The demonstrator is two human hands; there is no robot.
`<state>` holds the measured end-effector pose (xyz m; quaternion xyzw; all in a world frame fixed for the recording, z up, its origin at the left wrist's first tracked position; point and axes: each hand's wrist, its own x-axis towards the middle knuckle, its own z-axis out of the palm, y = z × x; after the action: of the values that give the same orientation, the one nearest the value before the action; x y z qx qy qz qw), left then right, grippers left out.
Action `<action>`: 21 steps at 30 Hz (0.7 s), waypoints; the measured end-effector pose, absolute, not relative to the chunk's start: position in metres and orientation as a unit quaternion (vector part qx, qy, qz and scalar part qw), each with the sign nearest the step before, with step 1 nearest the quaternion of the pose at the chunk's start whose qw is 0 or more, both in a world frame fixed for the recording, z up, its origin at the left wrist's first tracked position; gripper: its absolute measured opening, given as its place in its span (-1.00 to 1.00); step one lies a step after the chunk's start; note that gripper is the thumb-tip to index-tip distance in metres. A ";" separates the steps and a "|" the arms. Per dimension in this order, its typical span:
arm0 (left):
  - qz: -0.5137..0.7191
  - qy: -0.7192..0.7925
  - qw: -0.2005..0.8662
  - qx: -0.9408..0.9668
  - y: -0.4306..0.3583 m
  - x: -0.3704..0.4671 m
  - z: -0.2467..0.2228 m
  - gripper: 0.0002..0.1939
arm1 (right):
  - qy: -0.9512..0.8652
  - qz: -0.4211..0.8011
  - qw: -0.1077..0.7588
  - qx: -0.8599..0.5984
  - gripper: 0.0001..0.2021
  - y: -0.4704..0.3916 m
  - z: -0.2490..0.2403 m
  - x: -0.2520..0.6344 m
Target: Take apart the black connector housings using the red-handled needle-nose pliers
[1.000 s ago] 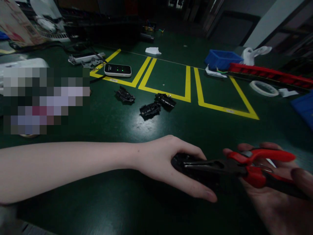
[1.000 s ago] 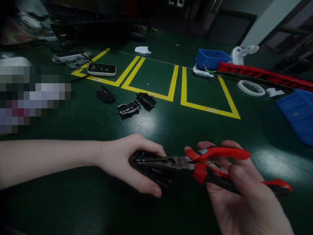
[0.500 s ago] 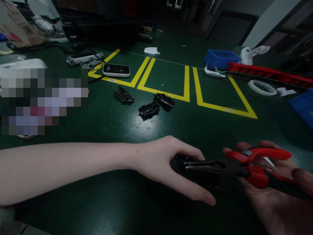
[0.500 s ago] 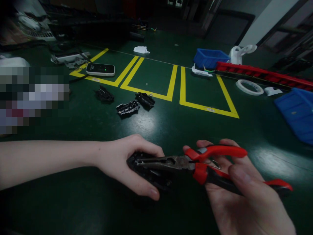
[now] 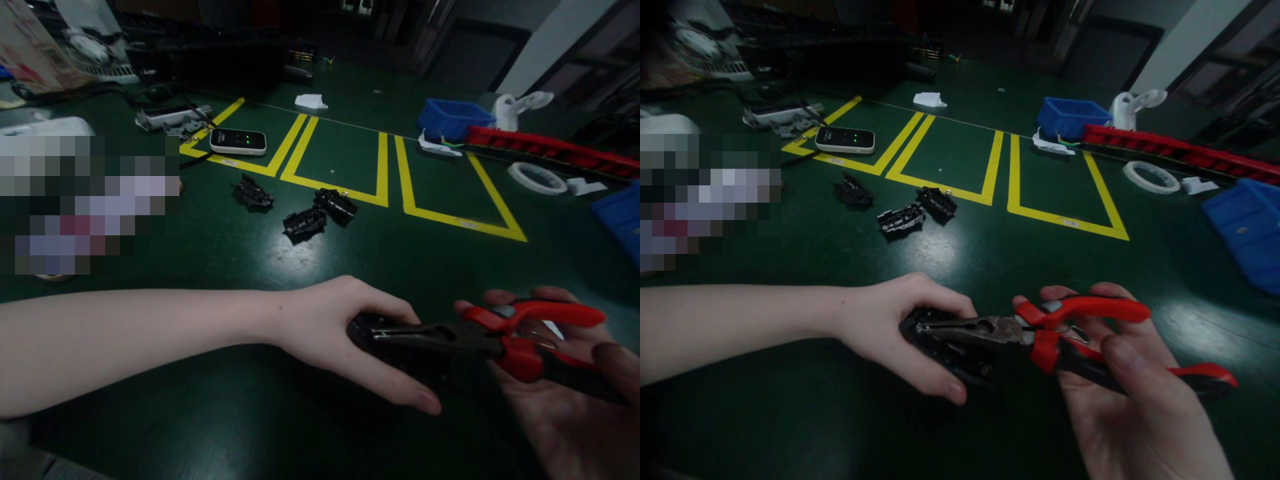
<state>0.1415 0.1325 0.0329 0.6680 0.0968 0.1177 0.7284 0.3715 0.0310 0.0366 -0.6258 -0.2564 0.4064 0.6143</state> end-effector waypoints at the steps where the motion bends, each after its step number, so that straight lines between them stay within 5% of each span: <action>1: 0.119 0.098 0.729 0.667 0.133 0.142 0.033 -0.70 | -0.254 0.413 0.613 -0.624 -0.60 0.031 0.037 0.371; 14: 0.134 0.110 0.721 0.671 0.132 0.141 0.037 -0.70 | -0.313 0.435 0.603 -0.591 -0.80 0.030 0.034 0.379; 21: 0.183 0.165 0.418 0.874 0.134 0.142 0.033 -0.61 | -0.357 0.432 0.626 -0.543 -0.73 0.031 0.046 0.377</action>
<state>0.1422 0.1339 0.0330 0.8743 0.1653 0.1827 0.4181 0.3766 0.0307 0.0459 -0.5426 -0.3574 0.4317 0.6256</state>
